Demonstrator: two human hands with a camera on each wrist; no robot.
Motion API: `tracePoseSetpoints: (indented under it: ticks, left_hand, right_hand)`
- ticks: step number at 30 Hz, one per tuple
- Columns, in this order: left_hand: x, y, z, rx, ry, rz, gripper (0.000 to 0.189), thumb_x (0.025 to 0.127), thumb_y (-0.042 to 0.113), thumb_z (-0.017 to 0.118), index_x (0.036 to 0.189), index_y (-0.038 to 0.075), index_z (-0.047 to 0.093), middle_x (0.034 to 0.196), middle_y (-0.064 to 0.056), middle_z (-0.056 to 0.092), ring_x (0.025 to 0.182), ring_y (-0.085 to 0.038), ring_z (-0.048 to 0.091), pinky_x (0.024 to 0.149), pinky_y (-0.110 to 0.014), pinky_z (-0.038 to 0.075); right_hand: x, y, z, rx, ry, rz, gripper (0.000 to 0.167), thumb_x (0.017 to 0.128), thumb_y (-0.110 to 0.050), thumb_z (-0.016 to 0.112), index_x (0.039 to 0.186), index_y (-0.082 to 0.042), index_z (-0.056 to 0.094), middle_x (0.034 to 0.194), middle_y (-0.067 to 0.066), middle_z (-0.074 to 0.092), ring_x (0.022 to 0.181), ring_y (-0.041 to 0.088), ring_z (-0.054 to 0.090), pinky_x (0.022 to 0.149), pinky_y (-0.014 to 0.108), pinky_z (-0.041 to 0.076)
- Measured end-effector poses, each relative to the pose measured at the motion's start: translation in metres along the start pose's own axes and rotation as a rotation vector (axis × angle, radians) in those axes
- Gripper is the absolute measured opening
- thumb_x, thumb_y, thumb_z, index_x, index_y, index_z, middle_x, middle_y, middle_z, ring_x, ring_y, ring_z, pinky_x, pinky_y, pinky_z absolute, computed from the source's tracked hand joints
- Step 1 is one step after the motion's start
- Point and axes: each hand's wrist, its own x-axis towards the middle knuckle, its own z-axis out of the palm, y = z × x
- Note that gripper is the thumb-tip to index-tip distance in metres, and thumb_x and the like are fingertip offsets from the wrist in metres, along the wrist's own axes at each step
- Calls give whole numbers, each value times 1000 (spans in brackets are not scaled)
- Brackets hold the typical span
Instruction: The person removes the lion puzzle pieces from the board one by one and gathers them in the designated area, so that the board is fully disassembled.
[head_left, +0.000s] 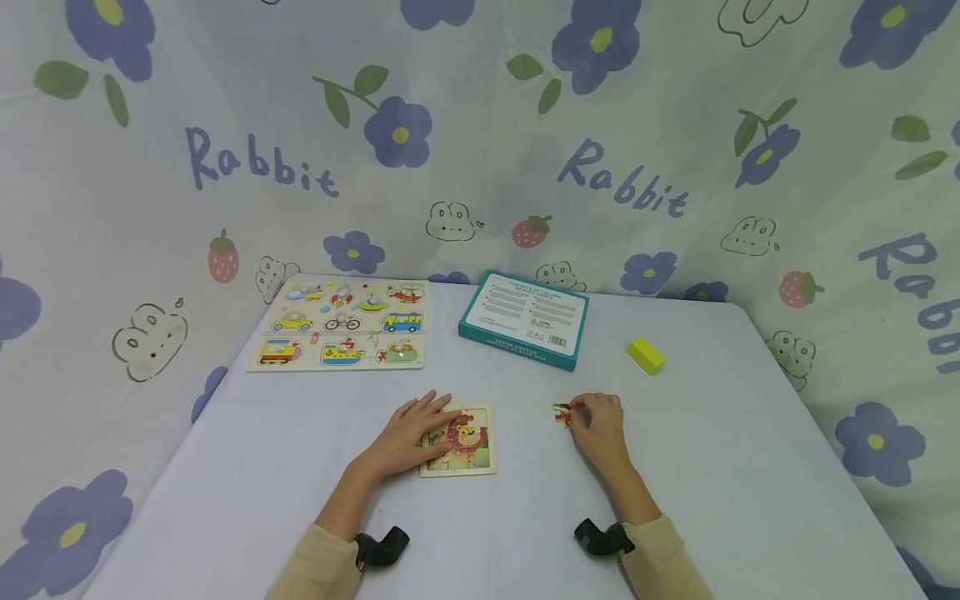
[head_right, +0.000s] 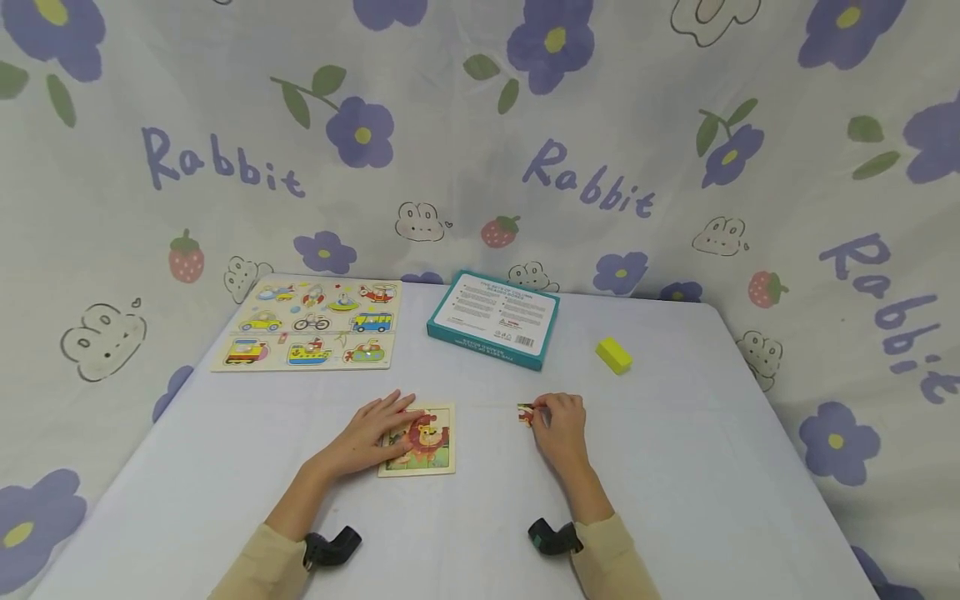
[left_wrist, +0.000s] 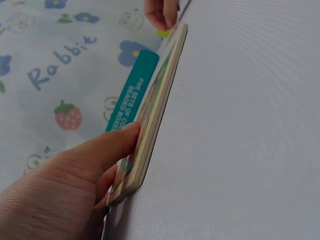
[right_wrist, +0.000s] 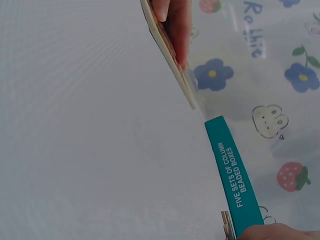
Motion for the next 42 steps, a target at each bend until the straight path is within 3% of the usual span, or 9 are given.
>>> tracePoseSetpoints:
  ticks: [8,17,27,42]
  left_hand:
    - [-1,0,0,-6,10,8,59,87,43,58,138,17,44,147,-4,30,138,-26,15,109,-49,13]
    - [-2,0,0,-5,23,14,59,86,42,59,137,15,45,147,-5,31,137,-28,17,108,-50,15]
    - [-1,0,-1,-19,8,-47,60,86,42,60,138,17,43,148,0,30,138,-22,14,110,-44,11]
    - [0,1,0,-47,21,-47,62,85,42,61,138,15,43,148,-2,30,138,-22,15,110,-45,11]
  right_hand:
    - [-3,0,3,23,-15,-12,15,73,7,65,82,-4,65,87,11,60,90,27,44,78,38,35]
    - [-6,-13,9,37,1,-134,19,71,13,63,79,-4,66,84,7,58,85,24,45,73,35,39]
    - [-14,-32,22,62,-125,-185,23,71,12,63,80,-9,64,87,0,55,89,15,44,76,33,44]
    - [-15,-57,32,57,-244,-221,21,77,1,62,92,-13,65,96,-2,58,95,15,47,81,35,44]
